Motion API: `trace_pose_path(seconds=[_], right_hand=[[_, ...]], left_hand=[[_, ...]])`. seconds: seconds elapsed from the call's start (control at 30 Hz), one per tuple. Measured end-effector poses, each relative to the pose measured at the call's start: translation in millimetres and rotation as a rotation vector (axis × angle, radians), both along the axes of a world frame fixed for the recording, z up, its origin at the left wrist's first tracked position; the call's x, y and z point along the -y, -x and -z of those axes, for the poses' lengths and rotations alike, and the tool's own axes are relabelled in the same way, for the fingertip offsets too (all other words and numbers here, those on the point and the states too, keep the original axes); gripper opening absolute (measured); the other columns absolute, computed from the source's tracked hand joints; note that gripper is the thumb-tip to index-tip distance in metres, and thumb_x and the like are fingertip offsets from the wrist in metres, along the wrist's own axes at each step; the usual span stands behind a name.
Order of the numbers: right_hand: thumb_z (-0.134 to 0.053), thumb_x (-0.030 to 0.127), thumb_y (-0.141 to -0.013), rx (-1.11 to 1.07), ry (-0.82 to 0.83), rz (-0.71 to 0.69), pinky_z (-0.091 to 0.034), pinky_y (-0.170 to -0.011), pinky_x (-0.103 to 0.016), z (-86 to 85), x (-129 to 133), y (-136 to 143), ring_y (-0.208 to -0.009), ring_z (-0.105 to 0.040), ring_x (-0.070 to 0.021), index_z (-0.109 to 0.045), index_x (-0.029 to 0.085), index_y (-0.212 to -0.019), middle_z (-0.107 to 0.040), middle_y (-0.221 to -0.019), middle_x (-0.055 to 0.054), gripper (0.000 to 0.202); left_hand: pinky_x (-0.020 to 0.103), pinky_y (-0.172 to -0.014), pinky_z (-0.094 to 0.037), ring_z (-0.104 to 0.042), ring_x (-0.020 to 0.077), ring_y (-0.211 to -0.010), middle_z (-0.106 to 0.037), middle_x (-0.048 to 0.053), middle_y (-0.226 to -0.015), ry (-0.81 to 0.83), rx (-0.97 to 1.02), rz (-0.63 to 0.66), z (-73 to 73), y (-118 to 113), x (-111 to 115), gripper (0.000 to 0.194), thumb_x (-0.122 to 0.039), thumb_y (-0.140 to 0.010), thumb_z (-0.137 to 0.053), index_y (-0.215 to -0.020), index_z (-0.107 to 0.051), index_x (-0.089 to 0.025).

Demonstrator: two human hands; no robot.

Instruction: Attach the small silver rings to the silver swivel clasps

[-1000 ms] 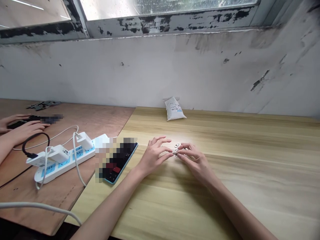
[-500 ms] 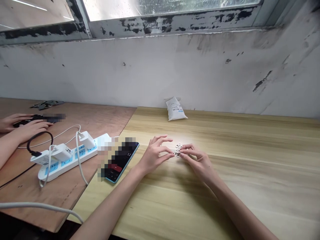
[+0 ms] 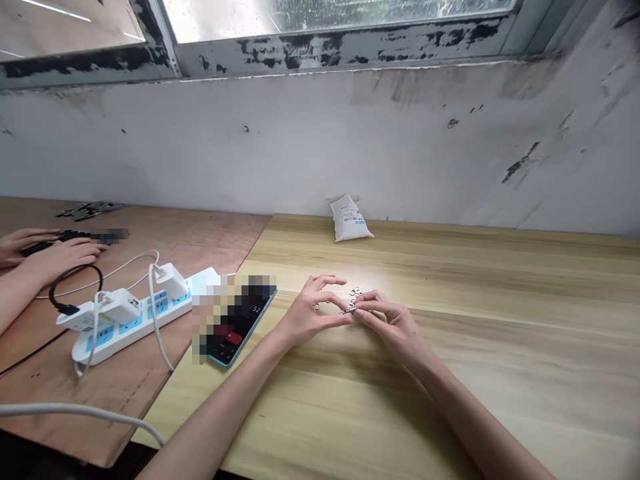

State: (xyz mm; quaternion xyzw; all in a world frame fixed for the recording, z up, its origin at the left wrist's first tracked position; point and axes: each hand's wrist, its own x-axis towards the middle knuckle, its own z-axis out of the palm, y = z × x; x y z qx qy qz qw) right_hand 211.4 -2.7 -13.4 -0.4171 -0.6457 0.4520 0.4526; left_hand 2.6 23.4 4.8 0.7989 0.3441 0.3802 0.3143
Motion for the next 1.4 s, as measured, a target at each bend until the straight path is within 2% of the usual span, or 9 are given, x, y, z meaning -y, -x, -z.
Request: trace_pose_path(seconds=[0.3,0.5,0.7,0.87,1.0,1.1,1.27,1.4], right_hand=[[-0.067,0.045,-0.083,-0.067,-0.007,0.042,-0.045,-0.082,-0.034,4.2,-3.2,-0.8,-0.095,-0.055,-0.0206,-0.077,0.027,-0.091,-0.059,-0.095,-0.005,0.022],[-0.066,0.044,-0.085,-0.055,-0.013,0.024,-0.045,-0.084,-0.036,4.8,-2.9,-1.1,-0.095,-0.055,-0.0211,-0.077,0.028,-0.093,-0.06,-0.095,-0.006,0.021],[-0.065,0.045,-0.086,-0.052,-0.014,0.02,-0.045,-0.085,-0.036,3.3,-1.6,-1.8,-0.096,-0.055,-0.0214,-0.077,0.028,-0.093,-0.06,-0.097,-0.006,0.022],[-0.065,0.046,-0.085,-0.043,-0.015,0.021,-0.046,-0.084,-0.036,3.3,-1.1,-1.1,-0.096,-0.056,-0.0214,-0.076,0.027,-0.093,-0.061,-0.098,-0.007,0.024],[-0.065,0.045,-0.086,0.01,-0.088,0.052,-0.046,-0.086,-0.037,5.1,-1.4,0.1,-0.094,-0.057,-0.0209,-0.076,0.027,-0.093,-0.061,-0.095,-0.006,0.023],[-0.062,0.045,-0.087,0.084,-0.156,0.075,-0.047,-0.085,-0.039,2.4,0.1,1.1,-0.095,-0.057,-0.0219,-0.076,0.028,-0.095,-0.061,-0.095,-0.007,0.023],[-0.055,0.044,-0.091,0.277,-0.25,0.047,-0.048,-0.085,-0.039,-8.8,1.8,-5.8,-0.098,-0.058,-0.0232,-0.074,0.027,-0.09,-0.062,-0.099,-0.007,0.025],[-0.05,0.038,-0.095,0.489,-0.372,0.138,-0.046,-0.085,-0.041,-5.7,-4.0,-13.3,-0.096,-0.058,-0.0237,-0.072,0.024,-0.086,-0.062,-0.099,-0.008,0.027]], left_hand=[[0.046,-0.112,-0.033,-0.041,0.0242,-0.133,-0.058,0.005,-0.131,0.172,0.076,0.022,-2.2,-2.4,1.9,0.014,-0.031,-0.077,-0.076,-0.089,-0.074,-0.026],[0.044,-0.105,-0.041,-0.043,0.0259,-0.133,-0.055,0.006,-0.135,0.365,0.115,0.056,-9.0,-0.9,4.1,0.013,-0.033,-0.078,-0.074,-0.089,-0.074,-0.026],[0.046,-0.109,-0.036,-0.045,0.0263,-0.133,-0.055,0.007,-0.136,0.45,0.163,0.116,-12.0,0.8,3.6,0.012,-0.031,-0.078,-0.074,-0.088,-0.074,-0.024],[0.045,-0.108,-0.038,-0.043,0.0273,-0.134,-0.056,0.008,-0.135,0.422,0.166,0.088,-8.4,0.8,2.4,0.013,-0.032,-0.076,-0.076,-0.084,-0.074,-0.023],[0.046,-0.109,-0.035,-0.045,0.0265,-0.13,-0.057,0.007,-0.131,0.288,0.12,-0.044,-5.2,-2.4,2.9,0.012,-0.033,-0.075,-0.077,-0.082,-0.075,-0.024],[0.048,-0.111,-0.034,-0.044,0.0261,-0.13,-0.059,0.007,-0.128,0.196,0.09,-0.092,-3.4,-3.1,2.2,0.011,-0.034,-0.076,-0.076,-0.082,-0.075,-0.024],[0.048,-0.109,-0.036,-0.046,0.0266,-0.127,-0.059,0.007,-0.128,0.149,-0.02,-0.068,-5.3,2.8,-0.4,0.013,-0.035,-0.073,-0.078,-0.076,-0.074,-0.024],[0.048,-0.109,-0.035,-0.044,0.0272,-0.129,-0.059,0.006,-0.128,0.055,-0.158,0.035,-4.1,4.4,0.4,0.011,-0.032,-0.071,-0.08,-0.074,-0.074,-0.024]])
